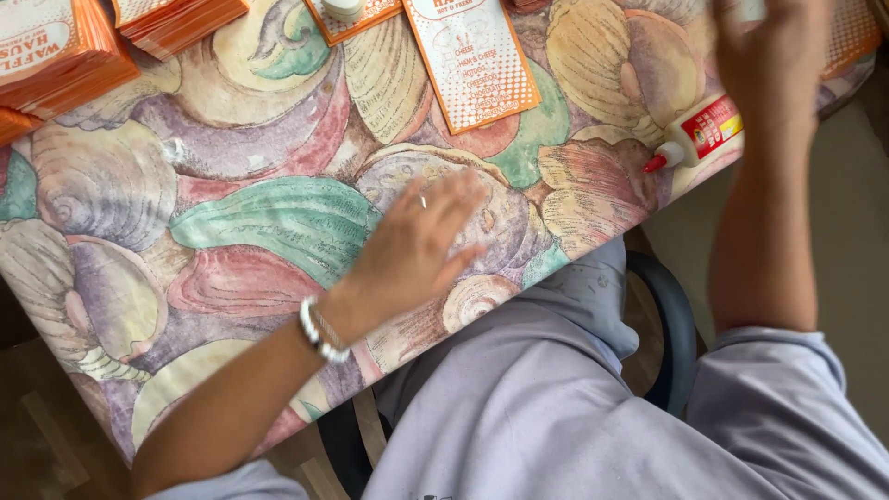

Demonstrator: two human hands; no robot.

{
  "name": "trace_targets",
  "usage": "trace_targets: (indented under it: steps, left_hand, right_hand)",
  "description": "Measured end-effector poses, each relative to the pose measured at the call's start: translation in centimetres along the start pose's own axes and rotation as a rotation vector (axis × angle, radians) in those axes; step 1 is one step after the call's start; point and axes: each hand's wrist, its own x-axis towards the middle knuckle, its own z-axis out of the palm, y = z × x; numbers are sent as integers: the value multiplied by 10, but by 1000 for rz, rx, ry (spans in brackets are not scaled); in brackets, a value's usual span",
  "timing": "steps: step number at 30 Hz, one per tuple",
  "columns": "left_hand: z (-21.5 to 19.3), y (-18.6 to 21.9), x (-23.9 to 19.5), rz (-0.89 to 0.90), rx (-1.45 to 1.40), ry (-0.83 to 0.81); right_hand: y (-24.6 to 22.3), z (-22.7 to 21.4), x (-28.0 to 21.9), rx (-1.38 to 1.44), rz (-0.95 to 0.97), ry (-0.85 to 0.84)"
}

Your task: Applying glue to paper templates and folding them to assemble paper bags on a table.

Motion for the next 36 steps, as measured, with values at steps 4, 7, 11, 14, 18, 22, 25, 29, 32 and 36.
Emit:
trace_targets:
  steps: [4, 7, 11, 14, 18, 22, 25, 29, 32, 36]
  left_hand:
    - [-1, -41, 41, -256, 185, -147]
    - [0, -41, 53, -341, 203, -221]
    - [27, -30, 47, -266, 252, -173]
    - [44, -35, 36, -114, 158, 20]
    - [8, -40, 33, -108, -233, 406]
    - [-47, -40, 31, -8, -136, 903]
    - [-59, -53, 27, -29, 63, 784]
    - [-24, -76, 26, -435, 139, 118]
    - [-6, -75, 26, -412, 241, -55]
    - [-4, -76, 26, -404, 228, -64]
  right_hand:
    - [-144, -11, 13, 255, 157, -363]
    - [-226, -27, 28, 209, 225, -736]
    - [-244, -15, 9, 173, 271, -866]
    - [-235, -12, -14, 281, 183, -625]
    - [-239, -6, -31, 364, 70, -389]
    - [-246, -15, -37, 378, -311, -359]
    - [-250, -23, -35, 505, -394, -311]
    - [-217, -10, -16, 177, 107, -473]
    - [-231, -27, 9, 282, 244, -780]
    - [-226, -2, -23, 331, 15, -458]
